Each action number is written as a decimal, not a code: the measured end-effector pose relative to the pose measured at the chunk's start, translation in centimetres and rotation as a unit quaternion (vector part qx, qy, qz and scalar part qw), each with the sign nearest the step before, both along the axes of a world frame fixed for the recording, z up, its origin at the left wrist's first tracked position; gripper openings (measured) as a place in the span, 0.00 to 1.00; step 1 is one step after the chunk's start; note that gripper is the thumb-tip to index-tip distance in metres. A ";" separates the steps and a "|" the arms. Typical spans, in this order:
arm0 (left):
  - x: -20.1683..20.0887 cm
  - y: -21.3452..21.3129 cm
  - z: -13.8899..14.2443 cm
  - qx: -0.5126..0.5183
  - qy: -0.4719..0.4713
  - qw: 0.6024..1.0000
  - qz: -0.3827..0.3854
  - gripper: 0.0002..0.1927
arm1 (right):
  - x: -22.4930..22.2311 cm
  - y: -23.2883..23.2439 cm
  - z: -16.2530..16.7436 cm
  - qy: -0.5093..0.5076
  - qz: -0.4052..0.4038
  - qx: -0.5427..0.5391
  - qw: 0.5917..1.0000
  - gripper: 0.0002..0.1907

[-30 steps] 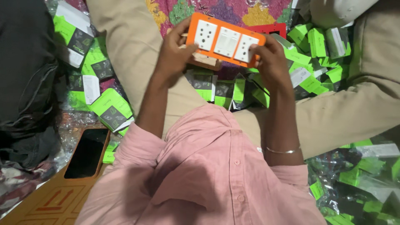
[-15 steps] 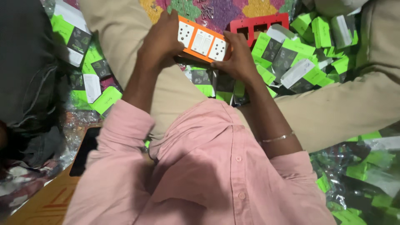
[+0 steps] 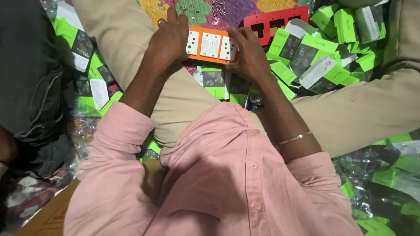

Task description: The person assembles electrical socket modules into orange and red plastic frames. They insert white socket units into the frames, align them, and secure them with screws using a screwdriver. The person handles multiple frames and socket units, placing completed assemblies aside.

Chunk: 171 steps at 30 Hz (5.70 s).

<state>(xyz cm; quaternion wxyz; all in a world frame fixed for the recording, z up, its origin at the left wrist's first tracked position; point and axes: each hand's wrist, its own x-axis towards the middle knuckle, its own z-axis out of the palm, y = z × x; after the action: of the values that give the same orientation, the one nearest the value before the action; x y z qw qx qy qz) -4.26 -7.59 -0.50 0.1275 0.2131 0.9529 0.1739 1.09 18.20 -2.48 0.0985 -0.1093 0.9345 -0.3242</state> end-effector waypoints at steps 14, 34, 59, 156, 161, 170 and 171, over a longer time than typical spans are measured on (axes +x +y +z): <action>1.5 0.1 6.6 0.084 0.087 0.993 0.000 0.44 | 0.4 0.4 5.0 0.115 -0.013 -0.020 0.993 0.49; 6.4 -1.5 14.1 0.535 0.058 0.842 0.036 0.70 | 4.9 2.6 18.6 0.200 -0.014 -0.112 0.973 0.44; 4.6 3.8 3.8 0.735 -0.334 0.542 0.235 0.39 | 4.5 -2.2 10.0 -0.283 -0.092 -0.483 0.823 0.32; 6.9 7.4 -1.4 0.861 -0.290 0.368 0.199 0.52 | 3.1 -5.2 12.8 0.104 -0.073 -0.106 0.986 0.49; 7.0 7.5 -0.2 0.843 -0.312 0.386 0.208 0.49 | 3.0 -3.8 11.3 0.023 -0.077 -0.201 0.976 0.47; 4.7 4.5 2.0 0.696 -0.322 0.571 0.293 0.36 | 2.8 -2.2 8.9 0.082 -0.075 -0.017 0.994 0.47; 4.7 4.6 2.1 0.682 -0.318 0.589 0.294 0.34 | 2.7 -1.9 8.6 0.090 -0.075 -0.008 0.993 0.48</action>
<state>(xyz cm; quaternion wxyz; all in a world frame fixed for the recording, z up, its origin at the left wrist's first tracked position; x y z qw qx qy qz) 0.42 -2.97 1.55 0.1816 -0.1232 0.4651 0.8576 3.76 16.26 6.09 -0.0116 -0.0689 0.9426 -0.3265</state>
